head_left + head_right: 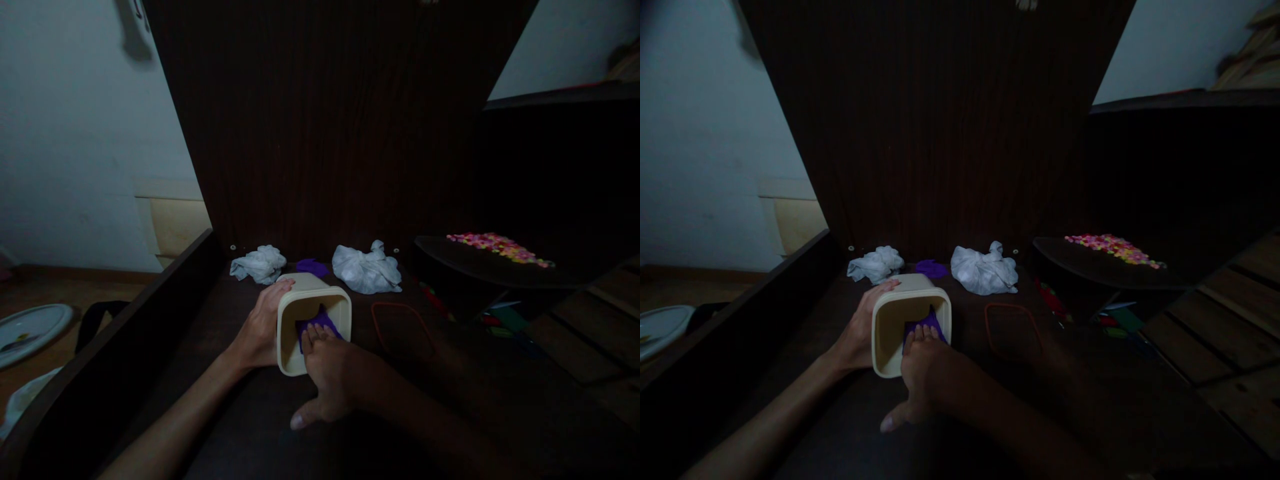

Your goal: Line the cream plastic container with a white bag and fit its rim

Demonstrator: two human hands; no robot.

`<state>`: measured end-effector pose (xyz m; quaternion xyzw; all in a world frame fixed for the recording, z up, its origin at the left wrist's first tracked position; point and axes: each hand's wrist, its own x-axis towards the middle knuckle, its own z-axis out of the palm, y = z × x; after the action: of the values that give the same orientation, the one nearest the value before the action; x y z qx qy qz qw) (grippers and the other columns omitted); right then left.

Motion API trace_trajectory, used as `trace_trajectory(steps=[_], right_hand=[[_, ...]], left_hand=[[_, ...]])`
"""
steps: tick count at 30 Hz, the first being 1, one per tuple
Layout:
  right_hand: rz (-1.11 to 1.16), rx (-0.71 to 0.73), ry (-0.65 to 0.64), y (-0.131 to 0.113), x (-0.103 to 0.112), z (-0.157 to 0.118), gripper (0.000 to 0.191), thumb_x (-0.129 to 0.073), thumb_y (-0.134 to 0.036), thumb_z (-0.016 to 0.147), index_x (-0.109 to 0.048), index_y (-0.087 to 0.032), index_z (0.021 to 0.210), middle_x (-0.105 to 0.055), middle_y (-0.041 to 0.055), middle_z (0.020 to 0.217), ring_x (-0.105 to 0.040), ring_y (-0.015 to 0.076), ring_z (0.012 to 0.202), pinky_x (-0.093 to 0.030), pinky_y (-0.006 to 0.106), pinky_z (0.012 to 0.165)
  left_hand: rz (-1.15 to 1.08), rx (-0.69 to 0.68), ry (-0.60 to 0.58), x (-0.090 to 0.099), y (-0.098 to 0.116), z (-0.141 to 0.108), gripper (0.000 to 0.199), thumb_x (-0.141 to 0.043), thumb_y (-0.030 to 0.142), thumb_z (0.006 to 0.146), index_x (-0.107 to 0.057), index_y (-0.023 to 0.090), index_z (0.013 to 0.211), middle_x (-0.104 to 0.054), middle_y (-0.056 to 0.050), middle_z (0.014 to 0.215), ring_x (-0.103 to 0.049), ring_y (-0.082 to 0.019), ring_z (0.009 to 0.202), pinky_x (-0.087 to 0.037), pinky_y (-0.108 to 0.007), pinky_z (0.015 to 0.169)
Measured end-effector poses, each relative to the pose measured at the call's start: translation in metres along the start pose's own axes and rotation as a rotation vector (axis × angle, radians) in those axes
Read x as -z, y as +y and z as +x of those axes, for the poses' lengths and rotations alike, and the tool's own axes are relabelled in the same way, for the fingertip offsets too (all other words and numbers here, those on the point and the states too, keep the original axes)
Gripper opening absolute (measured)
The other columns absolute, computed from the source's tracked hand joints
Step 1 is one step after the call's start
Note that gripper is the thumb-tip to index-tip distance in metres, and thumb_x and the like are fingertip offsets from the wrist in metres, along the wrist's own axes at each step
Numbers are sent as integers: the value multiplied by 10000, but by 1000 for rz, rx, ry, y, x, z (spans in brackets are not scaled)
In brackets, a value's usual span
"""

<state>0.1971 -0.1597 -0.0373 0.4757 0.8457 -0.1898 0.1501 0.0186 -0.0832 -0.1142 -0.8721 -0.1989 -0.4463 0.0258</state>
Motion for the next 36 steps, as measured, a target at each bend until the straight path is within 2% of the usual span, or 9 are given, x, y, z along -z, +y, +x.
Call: trace_trajectory(steps=[5,9,12,16,19,22,24,30,36], right_hand=[[63,19,-40,3,5,6,1349,-852,-584,635,-151,136,1535,-72,377,1589,-104,457,1505,-168,468,1257],[64,44,-12,6,2,16,1392,-868,-615,581,-177,123,1539,-103,373,1592,-112,488,1495,-185,520,1246],[0,50,-54,6,6,22,1411,-849,-660,573,-168,88,1556,-105,355,1604,-136,485,1495,-208,526,1237],[-2,79,-77,6,15,27,1299,-840,-687,553,-348,10,1534,-283,318,1583,-280,466,1468,-266,536,1215],[15,75,-99,6,17,33,1177,-833,-704,546,-512,-19,1447,-446,300,1505,-421,474,1398,-364,559,1157],[30,75,-120,7,17,40,1060,-812,-736,551,-634,-58,1346,-605,256,1376,-554,450,1296,-444,523,1100],[10,70,-143,8,17,44,1015,-782,-759,578,-655,-86,1328,-649,223,1333,-588,419,1269,-465,482,1085],[23,53,-243,11,23,47,1140,-721,-816,593,-562,-36,1409,-571,241,1425,-517,412,1346,-429,451,1123],[43,92,-56,6,19,33,1188,-755,-696,703,-323,31,1537,-247,293,1609,-201,440,1506,-206,486,1243]], left_hand=[[-6,-30,7,-2,2,0,1039,-786,396,761,-183,180,1579,-488,-246,1476,-472,-431,1383,-463,-630,1085],[-1,-35,16,-4,3,0,979,-756,366,799,-191,187,1578,-500,-236,1468,-467,-417,1392,-452,-632,1095],[13,-49,9,-4,3,0,982,-754,358,799,-183,173,1577,-506,-252,1452,-464,-409,1395,-453,-640,1089],[20,-36,0,-3,4,0,1001,-759,388,797,-165,197,1579,-500,-239,1461,-467,-410,1393,-462,-648,1079],[26,-24,0,-2,5,0,975,-741,392,821,-160,205,1582,-498,-235,1464,-467,-408,1396,-459,-649,1086],[23,-23,0,-2,5,0,989,-740,415,822,-151,196,1586,-487,-242,1466,-454,-405,1406,-450,-645,1099],[23,-31,18,-3,4,-1,1012,-752,433,811,-155,174,1587,-477,-256,1467,-440,-412,1413,-446,-645,1101],[27,-53,60,-6,-1,-4,998,-758,424,810,-184,164,1584,-488,-257,1456,-456,-415,1398,-461,-632,1086],[17,-6,30,-3,0,-3,978,-746,382,829,-161,194,1590,-471,-254,1475,-438,-420,1413,-476,-639,1075]])
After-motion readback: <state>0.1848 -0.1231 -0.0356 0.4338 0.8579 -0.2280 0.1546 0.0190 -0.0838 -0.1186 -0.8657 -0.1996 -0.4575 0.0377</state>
